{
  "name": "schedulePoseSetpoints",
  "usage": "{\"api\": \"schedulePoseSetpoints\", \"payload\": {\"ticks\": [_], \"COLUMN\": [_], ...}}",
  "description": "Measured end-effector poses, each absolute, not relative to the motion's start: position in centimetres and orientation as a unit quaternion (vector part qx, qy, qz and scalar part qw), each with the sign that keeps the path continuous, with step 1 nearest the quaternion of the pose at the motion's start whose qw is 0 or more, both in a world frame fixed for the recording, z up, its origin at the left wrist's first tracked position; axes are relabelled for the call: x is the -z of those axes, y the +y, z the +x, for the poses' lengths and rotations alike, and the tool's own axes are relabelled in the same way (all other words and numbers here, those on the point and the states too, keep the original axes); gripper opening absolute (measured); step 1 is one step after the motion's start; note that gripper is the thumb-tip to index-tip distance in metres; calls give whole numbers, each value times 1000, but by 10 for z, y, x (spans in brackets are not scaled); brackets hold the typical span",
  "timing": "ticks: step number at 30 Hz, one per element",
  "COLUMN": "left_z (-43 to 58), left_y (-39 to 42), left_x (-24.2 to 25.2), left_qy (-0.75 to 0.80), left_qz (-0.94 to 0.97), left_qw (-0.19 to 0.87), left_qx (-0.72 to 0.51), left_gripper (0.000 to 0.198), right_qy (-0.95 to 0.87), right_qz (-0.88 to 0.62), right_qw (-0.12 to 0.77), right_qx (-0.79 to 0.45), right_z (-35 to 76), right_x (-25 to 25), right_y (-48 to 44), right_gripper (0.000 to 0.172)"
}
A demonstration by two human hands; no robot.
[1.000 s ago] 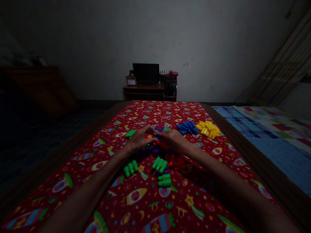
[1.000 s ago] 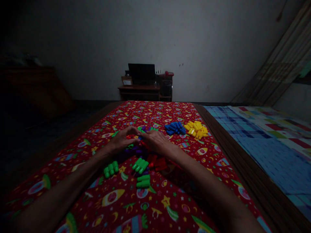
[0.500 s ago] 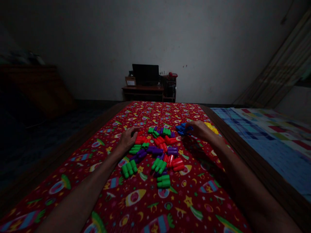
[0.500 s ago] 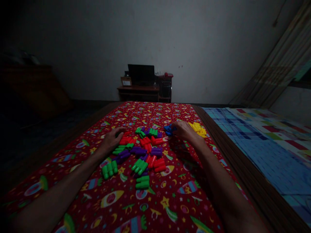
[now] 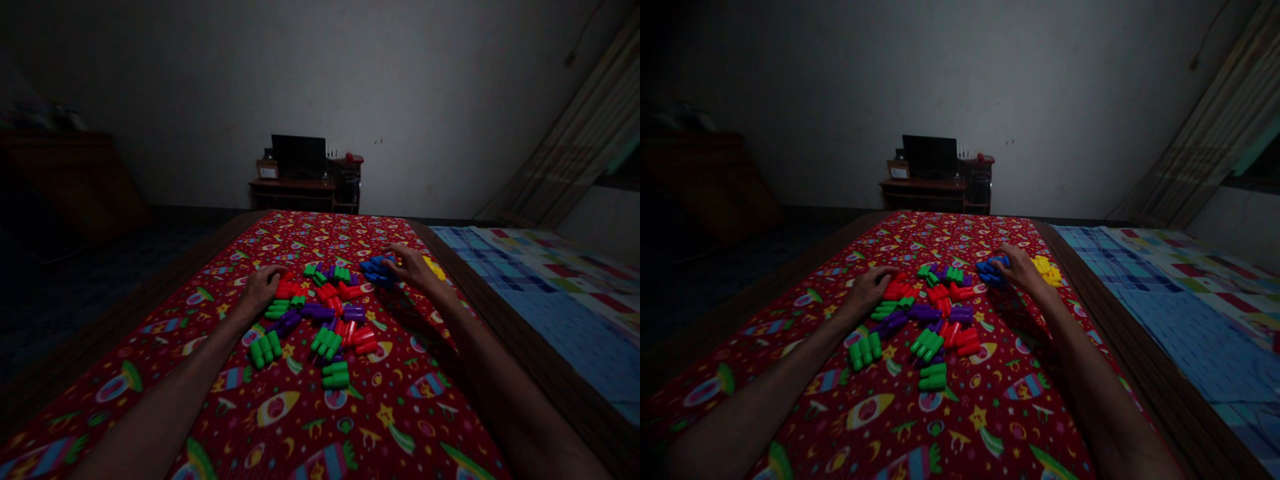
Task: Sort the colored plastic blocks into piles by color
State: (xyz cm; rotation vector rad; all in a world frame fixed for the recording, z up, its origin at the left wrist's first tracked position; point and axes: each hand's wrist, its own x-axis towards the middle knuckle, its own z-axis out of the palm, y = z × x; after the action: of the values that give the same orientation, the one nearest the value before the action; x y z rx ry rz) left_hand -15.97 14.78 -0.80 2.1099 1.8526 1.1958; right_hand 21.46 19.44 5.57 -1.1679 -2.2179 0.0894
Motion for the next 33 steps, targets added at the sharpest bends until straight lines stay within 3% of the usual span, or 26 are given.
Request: {"api": "schedulePoseSetpoints", "payload": {"ticks": [2, 4, 6, 13, 27, 33], "left_z": [-159, -159, -159, -158, -159, -160], "left_y": [147, 147, 147, 149, 150, 149], "left_x": [7, 6, 6, 5, 7, 7], "left_qy": [609, 611, 611, 601, 607, 595], "left_qz": [691, 692, 693, 699, 696, 703], "left_qw": [48, 48, 45, 42, 37, 43], "left_qx": [-385, -381, -380, -385, -382, -388], "left_gripper": [34, 35, 35, 34, 34, 34], "right_qy": [-767, -716, -704, -732, -748, -771], "right_qz": [-489, -536, -569, -617, -599, -588], "right_qw": [411, 444, 424, 288, 283, 244], "right_qx": [-53, -58, -41, 29, 29, 18], "right_z": [209, 202, 195, 182, 174, 172], "right_x": [-52, -40, -24, 13, 23, 19], "right_y": [197, 199, 199, 196, 210, 212], "right_gripper": [39, 52, 58, 56, 52, 66]}}
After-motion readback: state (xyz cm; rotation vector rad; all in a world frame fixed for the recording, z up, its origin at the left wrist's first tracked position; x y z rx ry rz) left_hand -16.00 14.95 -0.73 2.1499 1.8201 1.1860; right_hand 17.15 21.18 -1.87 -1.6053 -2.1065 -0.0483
